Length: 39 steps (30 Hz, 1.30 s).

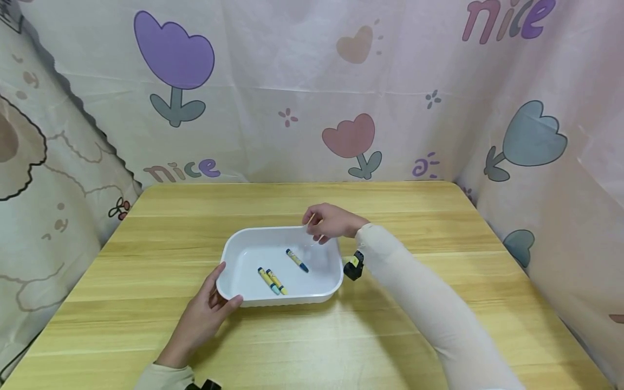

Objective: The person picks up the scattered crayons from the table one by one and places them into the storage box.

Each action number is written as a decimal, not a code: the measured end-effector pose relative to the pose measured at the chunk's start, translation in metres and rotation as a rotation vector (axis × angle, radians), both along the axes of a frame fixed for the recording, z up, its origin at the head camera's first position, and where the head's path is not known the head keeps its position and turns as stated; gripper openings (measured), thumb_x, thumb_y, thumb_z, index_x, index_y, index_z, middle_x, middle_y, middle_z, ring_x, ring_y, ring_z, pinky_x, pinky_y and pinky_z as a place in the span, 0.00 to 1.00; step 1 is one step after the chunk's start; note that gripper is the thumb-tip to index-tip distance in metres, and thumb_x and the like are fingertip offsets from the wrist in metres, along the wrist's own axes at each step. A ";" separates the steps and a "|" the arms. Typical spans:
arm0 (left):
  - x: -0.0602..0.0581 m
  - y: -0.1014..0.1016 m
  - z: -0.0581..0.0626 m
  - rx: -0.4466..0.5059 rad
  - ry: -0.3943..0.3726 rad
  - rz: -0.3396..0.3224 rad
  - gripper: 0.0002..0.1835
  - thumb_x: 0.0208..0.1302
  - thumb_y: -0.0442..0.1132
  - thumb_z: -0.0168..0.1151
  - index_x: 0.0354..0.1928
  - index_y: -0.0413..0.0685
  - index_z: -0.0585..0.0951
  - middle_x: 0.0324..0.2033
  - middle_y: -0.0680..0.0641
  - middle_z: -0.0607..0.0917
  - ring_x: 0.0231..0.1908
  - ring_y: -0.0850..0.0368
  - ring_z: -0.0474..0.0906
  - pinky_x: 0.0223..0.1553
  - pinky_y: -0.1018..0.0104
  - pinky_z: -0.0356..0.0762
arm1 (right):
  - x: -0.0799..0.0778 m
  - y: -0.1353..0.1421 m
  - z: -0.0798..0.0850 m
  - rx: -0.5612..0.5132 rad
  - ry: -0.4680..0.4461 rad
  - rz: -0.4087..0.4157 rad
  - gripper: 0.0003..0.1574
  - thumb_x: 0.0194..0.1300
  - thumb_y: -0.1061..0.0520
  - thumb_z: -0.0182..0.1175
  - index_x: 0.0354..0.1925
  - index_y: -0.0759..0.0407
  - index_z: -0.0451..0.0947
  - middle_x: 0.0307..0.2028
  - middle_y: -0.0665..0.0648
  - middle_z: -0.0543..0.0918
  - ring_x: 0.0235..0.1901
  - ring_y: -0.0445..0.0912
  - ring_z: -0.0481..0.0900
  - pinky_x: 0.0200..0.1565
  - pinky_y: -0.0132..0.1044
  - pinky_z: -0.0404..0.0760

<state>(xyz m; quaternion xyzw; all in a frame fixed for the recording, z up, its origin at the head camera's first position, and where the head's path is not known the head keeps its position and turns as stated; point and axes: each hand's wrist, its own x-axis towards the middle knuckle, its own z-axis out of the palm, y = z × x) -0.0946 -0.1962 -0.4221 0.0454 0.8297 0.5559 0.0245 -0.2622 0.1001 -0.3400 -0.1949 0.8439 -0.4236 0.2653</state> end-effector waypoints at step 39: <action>0.000 0.000 0.003 -0.017 -0.005 0.001 0.46 0.66 0.43 0.64 0.77 0.46 0.46 0.71 0.33 0.58 0.64 0.41 0.65 0.55 0.69 0.74 | -0.010 0.109 -0.017 -0.023 -0.045 -0.263 0.21 0.71 0.63 0.53 0.57 0.73 0.63 0.41 0.71 0.75 0.32 0.52 0.78 0.42 0.50 0.84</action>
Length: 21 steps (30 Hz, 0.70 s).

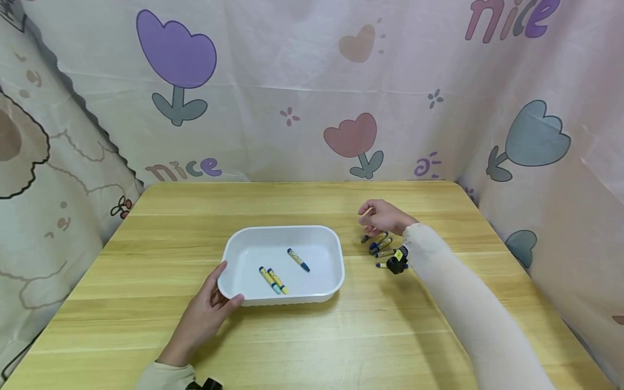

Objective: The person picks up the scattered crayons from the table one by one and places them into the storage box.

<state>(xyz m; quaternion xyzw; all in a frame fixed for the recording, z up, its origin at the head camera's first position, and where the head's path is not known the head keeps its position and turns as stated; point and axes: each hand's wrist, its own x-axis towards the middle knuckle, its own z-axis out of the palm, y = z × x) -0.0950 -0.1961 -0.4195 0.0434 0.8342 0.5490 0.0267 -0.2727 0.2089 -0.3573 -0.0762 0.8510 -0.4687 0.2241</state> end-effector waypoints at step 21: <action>0.000 -0.001 -0.001 -0.010 -0.019 0.011 0.47 0.65 0.44 0.65 0.77 0.47 0.46 0.71 0.34 0.57 0.65 0.42 0.64 0.56 0.68 0.73 | -0.003 0.009 -0.031 0.023 -0.067 -0.118 0.18 0.72 0.61 0.53 0.55 0.69 0.64 0.31 0.60 0.77 0.25 0.44 0.75 0.28 0.32 0.81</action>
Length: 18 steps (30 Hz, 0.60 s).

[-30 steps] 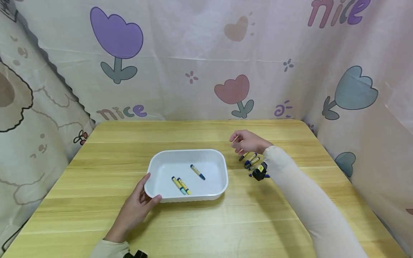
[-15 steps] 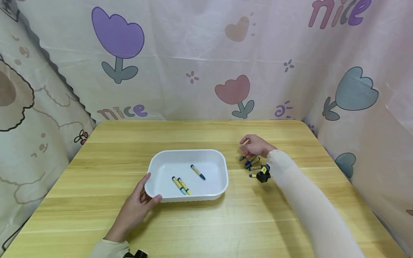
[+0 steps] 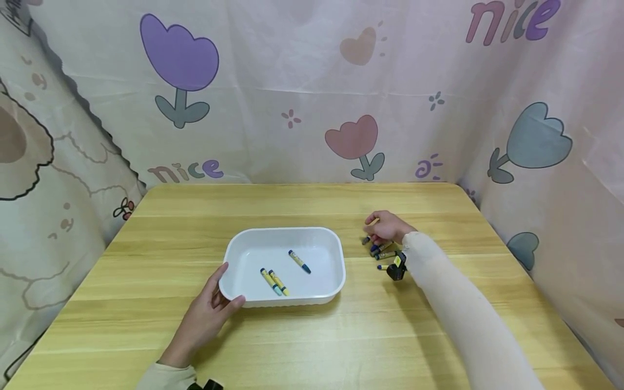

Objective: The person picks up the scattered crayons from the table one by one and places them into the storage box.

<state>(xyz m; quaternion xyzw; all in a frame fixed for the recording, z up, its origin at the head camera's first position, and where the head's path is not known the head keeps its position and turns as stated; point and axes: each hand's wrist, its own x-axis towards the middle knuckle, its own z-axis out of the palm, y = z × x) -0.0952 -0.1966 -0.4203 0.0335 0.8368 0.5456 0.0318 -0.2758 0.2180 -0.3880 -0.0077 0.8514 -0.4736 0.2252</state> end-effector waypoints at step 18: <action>0.001 0.000 -0.003 0.011 0.007 0.008 0.47 0.65 0.45 0.66 0.77 0.46 0.47 0.71 0.34 0.56 0.65 0.41 0.64 0.54 0.75 0.71 | 0.000 0.008 -0.002 0.163 0.021 0.026 0.14 0.71 0.59 0.55 0.45 0.71 0.75 0.25 0.57 0.78 0.21 0.42 0.74 0.27 0.31 0.79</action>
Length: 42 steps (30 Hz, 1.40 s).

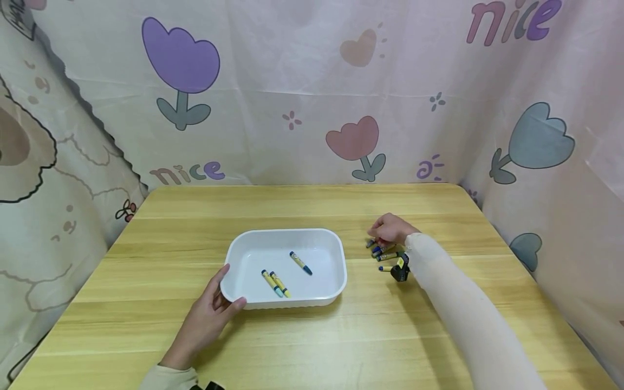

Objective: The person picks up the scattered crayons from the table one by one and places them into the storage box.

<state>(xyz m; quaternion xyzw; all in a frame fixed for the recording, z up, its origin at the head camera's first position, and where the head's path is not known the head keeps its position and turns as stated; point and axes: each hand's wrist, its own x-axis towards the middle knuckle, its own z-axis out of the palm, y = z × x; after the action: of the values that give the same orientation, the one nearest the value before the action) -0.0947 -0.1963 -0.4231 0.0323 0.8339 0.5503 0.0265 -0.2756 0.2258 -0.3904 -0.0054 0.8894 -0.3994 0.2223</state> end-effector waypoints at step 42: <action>-0.001 -0.001 0.001 0.018 0.011 -0.019 0.47 0.66 0.42 0.65 0.77 0.46 0.46 0.71 0.34 0.57 0.64 0.41 0.66 0.51 0.80 0.71 | -0.001 -0.005 0.006 -0.058 0.052 0.051 0.25 0.69 0.63 0.54 0.60 0.68 0.60 0.19 0.54 0.72 0.17 0.43 0.68 0.25 0.35 0.78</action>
<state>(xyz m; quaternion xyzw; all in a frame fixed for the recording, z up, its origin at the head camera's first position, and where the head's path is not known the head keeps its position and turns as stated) -0.0958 -0.1972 -0.4223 0.0434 0.8287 0.5574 0.0265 -0.2762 0.2211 -0.3843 -0.0446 0.8825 -0.4190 0.2090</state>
